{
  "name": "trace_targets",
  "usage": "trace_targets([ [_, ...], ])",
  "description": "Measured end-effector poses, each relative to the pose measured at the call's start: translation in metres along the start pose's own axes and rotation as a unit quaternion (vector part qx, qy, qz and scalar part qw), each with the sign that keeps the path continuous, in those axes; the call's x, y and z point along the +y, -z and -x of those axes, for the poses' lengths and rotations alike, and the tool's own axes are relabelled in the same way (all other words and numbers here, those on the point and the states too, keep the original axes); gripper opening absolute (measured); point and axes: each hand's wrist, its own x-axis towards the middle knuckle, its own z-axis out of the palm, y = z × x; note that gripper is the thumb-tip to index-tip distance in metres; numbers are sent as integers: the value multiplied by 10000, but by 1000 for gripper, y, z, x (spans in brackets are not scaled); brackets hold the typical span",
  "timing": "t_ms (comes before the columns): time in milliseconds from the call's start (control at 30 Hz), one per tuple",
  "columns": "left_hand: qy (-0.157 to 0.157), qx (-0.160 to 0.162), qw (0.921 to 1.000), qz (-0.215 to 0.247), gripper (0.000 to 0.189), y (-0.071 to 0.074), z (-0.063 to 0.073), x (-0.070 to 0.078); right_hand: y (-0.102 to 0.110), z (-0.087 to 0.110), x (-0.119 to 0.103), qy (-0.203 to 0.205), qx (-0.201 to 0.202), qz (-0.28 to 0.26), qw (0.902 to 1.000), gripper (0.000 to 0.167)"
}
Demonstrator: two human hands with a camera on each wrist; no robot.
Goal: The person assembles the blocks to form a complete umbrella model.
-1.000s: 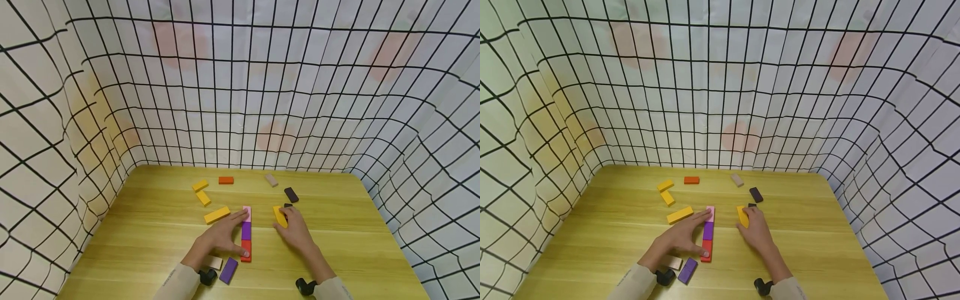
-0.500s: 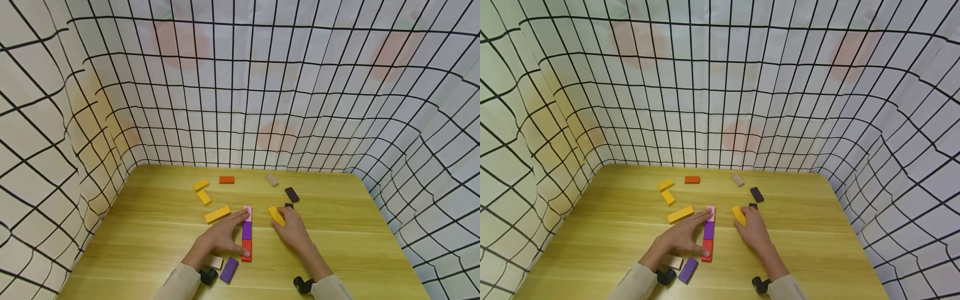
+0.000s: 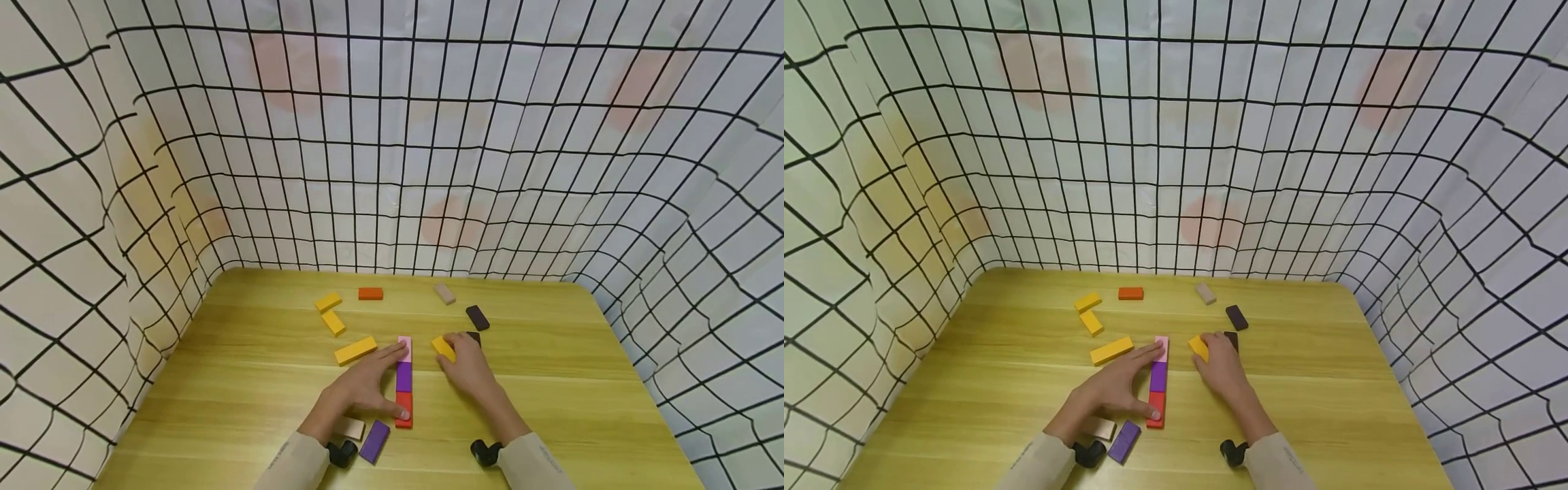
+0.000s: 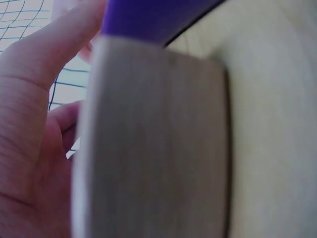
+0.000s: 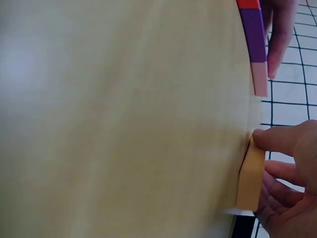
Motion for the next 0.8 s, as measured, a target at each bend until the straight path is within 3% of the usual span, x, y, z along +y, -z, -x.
trace_targets([
  [133,28,-7,10000,2,122,0,-1,0,3,-8,-3,132,-45,-100,9999,43],
  [367,50,20,10000,5,122,1,-1,0,6,-33,-3,751,-99,-48,9971,40],
  [800,-20,49,9999,-157,121,0,-7,1,-4,-58,-20,530,-667,22,9964,36],
])
